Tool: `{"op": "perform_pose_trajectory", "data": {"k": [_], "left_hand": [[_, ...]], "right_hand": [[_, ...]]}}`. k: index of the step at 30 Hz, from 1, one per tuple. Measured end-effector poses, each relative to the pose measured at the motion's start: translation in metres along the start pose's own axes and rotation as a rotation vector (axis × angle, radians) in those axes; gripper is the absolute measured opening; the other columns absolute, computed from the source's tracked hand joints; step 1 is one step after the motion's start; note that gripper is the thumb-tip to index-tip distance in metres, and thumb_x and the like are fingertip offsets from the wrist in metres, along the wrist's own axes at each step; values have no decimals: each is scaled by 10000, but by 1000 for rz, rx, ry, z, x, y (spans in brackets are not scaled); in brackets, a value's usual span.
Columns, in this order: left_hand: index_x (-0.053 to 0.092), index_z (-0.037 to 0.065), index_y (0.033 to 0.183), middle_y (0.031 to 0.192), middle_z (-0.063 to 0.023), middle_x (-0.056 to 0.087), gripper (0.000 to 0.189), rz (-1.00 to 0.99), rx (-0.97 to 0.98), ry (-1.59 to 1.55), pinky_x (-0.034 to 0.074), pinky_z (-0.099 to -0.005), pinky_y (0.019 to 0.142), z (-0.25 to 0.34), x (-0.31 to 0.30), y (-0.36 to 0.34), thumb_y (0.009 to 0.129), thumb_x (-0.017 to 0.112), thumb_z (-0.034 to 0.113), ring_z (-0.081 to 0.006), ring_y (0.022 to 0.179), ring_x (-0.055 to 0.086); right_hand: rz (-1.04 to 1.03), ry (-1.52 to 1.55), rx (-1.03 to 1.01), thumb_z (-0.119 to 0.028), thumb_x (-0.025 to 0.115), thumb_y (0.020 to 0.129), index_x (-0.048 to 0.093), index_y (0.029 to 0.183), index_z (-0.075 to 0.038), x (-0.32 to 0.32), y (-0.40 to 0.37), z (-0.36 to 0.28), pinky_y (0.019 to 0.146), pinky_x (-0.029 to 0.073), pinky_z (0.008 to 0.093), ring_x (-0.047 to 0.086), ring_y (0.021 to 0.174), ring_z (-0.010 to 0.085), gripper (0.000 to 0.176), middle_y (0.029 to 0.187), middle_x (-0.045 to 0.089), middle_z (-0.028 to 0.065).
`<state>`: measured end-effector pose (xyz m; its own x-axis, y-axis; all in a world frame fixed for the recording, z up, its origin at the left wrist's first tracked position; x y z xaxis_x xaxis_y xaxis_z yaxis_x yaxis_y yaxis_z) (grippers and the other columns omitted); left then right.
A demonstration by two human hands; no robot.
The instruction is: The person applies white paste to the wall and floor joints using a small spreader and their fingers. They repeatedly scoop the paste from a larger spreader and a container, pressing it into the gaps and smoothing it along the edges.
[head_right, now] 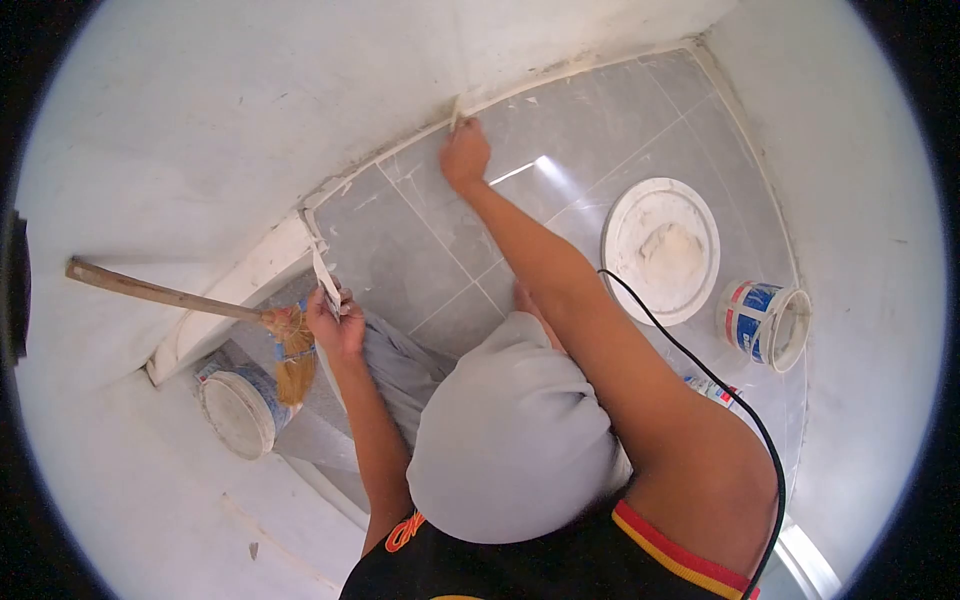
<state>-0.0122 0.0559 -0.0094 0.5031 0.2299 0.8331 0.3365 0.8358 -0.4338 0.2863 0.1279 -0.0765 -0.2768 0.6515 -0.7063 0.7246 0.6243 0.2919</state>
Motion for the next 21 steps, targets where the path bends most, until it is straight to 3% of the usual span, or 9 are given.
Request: {"op": "perform_pose_trajectory", "data": {"k": [4,6,7,10,12,13,16,18,21], "left_hand": [[549,56,966,821,-47,595,192,33,38,30,444,-217,438,-1,2,-1,805,478,133,-124,624,549],[546,74,932,780,-30,586,163,227,93,146,434,-205,444,-2,14,-7,792,486,131,-114,617,546],[546,74,932,780,-30,586,163,228,102,135,434,-205,444,-4,13,-9,792,486,131,-114,617,546],[531,74,929,793,-14,581,166,362,130,162,403,-228,448,-5,2,-5,796,482,159,-121,632,551],[527,67,911,784,-15,575,155,178,50,146,402,-235,458,-11,-12,2,792,482,155,-123,639,550],[523,51,887,780,-26,570,136,191,46,115,409,-226,466,-16,-4,2,796,474,139,-127,648,546],[517,20,864,774,-49,555,130,173,-38,26,424,-222,498,-34,21,-7,806,441,108,-141,668,535],[518,37,863,773,-37,566,128,244,-21,-27,415,-230,475,-55,32,-7,802,449,127,-131,644,539],[520,43,863,776,-30,578,134,257,-14,-55,427,-240,474,-57,24,-11,805,443,135,-126,631,550]], "right_hand": [[-306,123,-110,-91,514,714,566,884,25,-4,-41,-36,694,450,431,555,788,359,212,844,567,205],[-395,291,-129,-91,501,728,566,869,17,-18,-54,-60,697,448,427,558,796,359,189,810,581,196],[-401,290,-141,-91,501,728,566,869,17,-32,-58,-67,697,448,427,558,796,359,189,810,581,196],[-696,526,-316,-100,493,751,570,908,19,-80,-61,-102,712,457,411,557,824,354,211,879,574,197],[-606,596,-844,-106,525,769,541,1035,16,-105,-66,-112,669,475,364,562,784,319,292,930,567,172],[-639,614,-872,-106,525,769,541,1035,16,-120,-68,-118,669,475,364,562,784,319,292,930,567,172],[-815,423,-1108,-70,541,735,510,1119,-6,-160,-71,-126,672,490,320,553,847,274,391,1060,523,122],[-827,102,-1408,-68,553,689,495,1153,-40,-175,-69,-122,651,504,285,530,893,247,468,1093,496,75],[-853,-46,-1512,-125,503,735,461,1196,-62,-174,-57,-106,590,520,277,504,950,230,467,1147,447,64]]}}
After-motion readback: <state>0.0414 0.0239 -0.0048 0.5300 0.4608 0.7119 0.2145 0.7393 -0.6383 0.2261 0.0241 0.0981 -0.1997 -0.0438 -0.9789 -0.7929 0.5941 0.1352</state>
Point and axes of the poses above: each hand's wrist, its own y-axis towards the middle knuckle, its own x-axis out of the palm, z = x × y, the point moved 1 cm from there along y, towards the middle knuckle
